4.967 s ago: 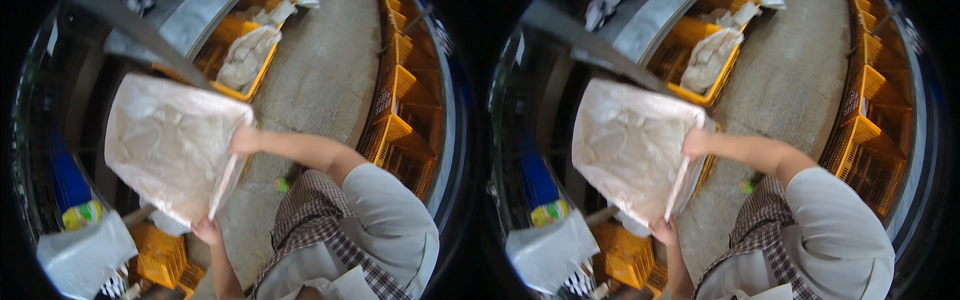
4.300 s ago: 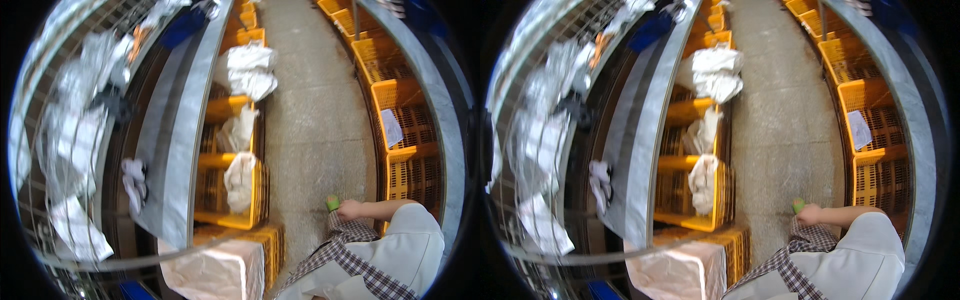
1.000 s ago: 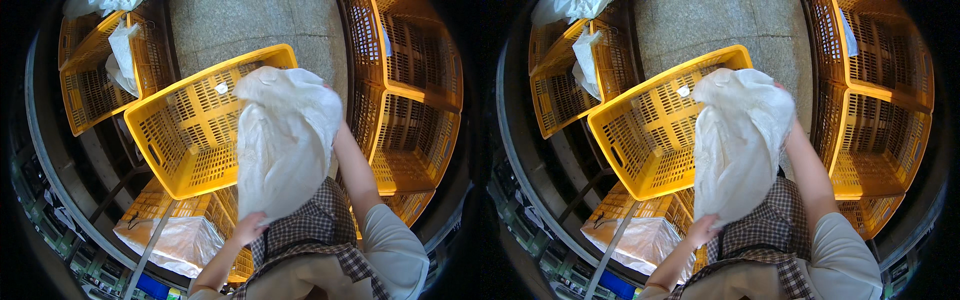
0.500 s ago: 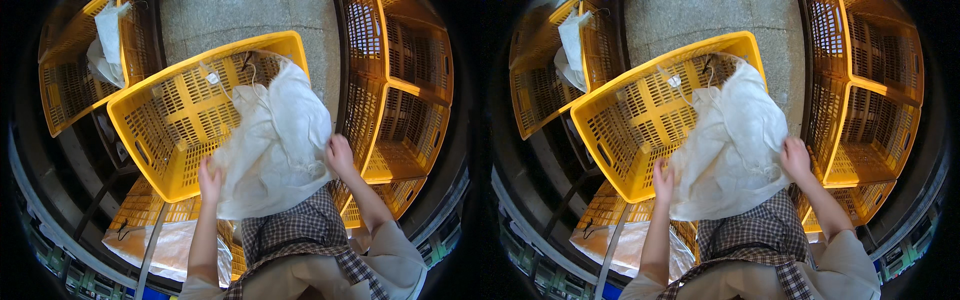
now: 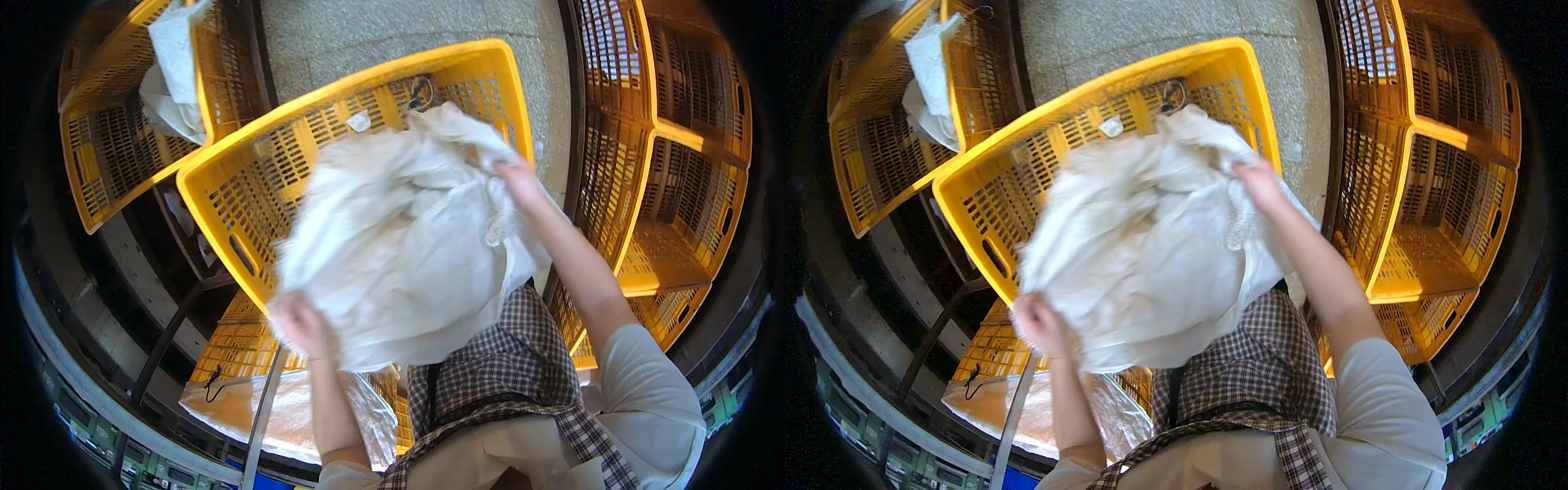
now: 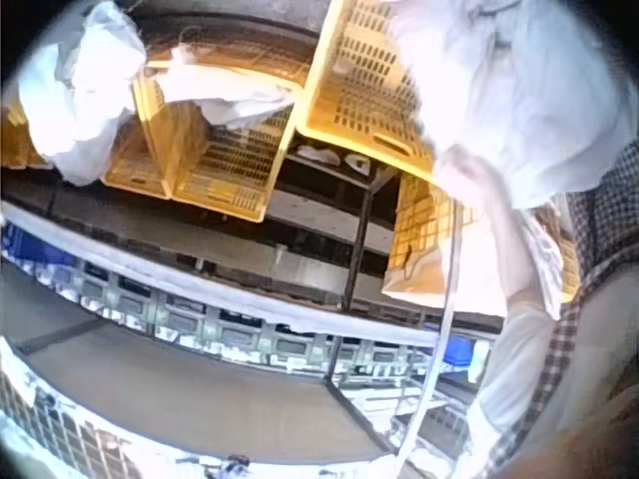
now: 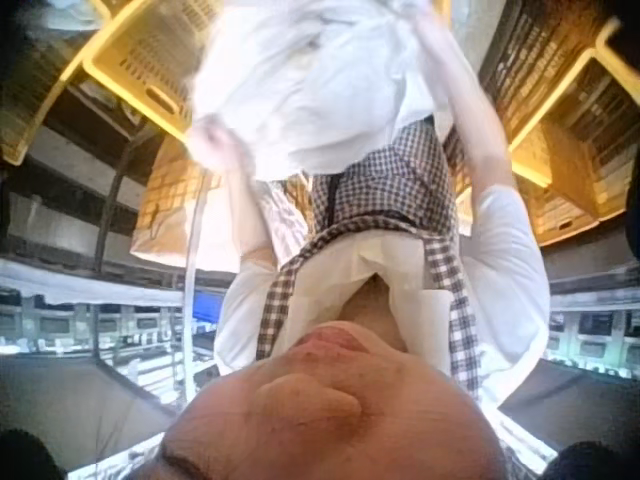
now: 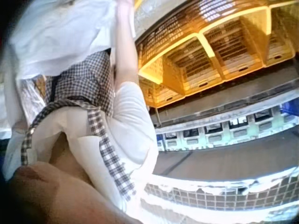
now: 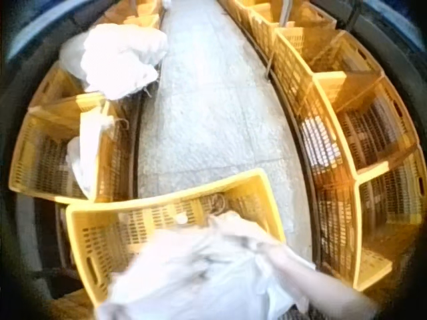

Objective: The person repeatedly picks up white fabric items from a yellow plastic basket, unfolds and shakes them, then places them into a large white sack on the floor. The person continues this cycle, handling multiple items one at a time and occasionally adjusting the sack opening.

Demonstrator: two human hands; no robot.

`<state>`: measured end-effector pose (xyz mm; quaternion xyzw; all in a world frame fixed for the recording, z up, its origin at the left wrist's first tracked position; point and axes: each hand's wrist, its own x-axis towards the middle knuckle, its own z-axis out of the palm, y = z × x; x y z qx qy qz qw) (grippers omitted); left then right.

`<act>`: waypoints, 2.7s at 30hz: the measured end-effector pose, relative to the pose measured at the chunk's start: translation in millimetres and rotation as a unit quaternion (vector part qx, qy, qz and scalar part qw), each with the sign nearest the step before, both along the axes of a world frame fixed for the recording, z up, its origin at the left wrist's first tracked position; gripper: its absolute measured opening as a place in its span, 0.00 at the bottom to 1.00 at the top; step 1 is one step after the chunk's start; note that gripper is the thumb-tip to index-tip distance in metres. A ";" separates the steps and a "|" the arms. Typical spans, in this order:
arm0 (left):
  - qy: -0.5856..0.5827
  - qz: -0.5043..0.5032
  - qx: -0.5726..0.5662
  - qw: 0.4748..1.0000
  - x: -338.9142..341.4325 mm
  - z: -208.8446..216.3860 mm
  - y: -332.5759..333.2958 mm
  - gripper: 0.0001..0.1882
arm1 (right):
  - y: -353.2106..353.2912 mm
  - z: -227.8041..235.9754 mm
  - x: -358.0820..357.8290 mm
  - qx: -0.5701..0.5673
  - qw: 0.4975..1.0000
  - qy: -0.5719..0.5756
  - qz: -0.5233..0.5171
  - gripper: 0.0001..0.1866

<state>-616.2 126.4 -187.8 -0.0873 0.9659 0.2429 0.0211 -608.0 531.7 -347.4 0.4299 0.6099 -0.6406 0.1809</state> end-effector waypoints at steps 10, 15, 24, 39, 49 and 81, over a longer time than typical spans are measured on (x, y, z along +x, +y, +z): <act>-0.344 0.043 -0.388 0.854 -43.6 26.3 -100.4 0.20 | 163.8 103.4 46.6 -0.020 0.905 0.045 -0.422 0.18; -0.065 -0.112 -0.089 0.988 -113.8 -42.4 0.4 0.32 | 130.2 133.6 85.9 -0.207 0.941 0.065 -0.258 0.17; -0.499 -0.384 -0.050 0.775 -103.3 -201.3 97.1 0.33 | 176.0 165.8 142.7 -0.149 0.978 0.014 -0.148 0.19; -0.083 0.393 0.287 0.870 -251.6 83.6 -140.3 0.15 | 184.1 30.4 3.3 0.129 0.989 0.055 0.049 0.09; -0.125 0.212 0.371 0.895 -290.3 -40.0 -101.6 0.30 | 196.9 -81.6 -187.3 0.215 0.972 -0.083 0.043 0.22; -0.358 -0.171 -0.379 0.836 60.3 17.9 -146.5 0.13 | 70.9 54.2 173.0 0.360 0.855 -0.004 0.373 0.11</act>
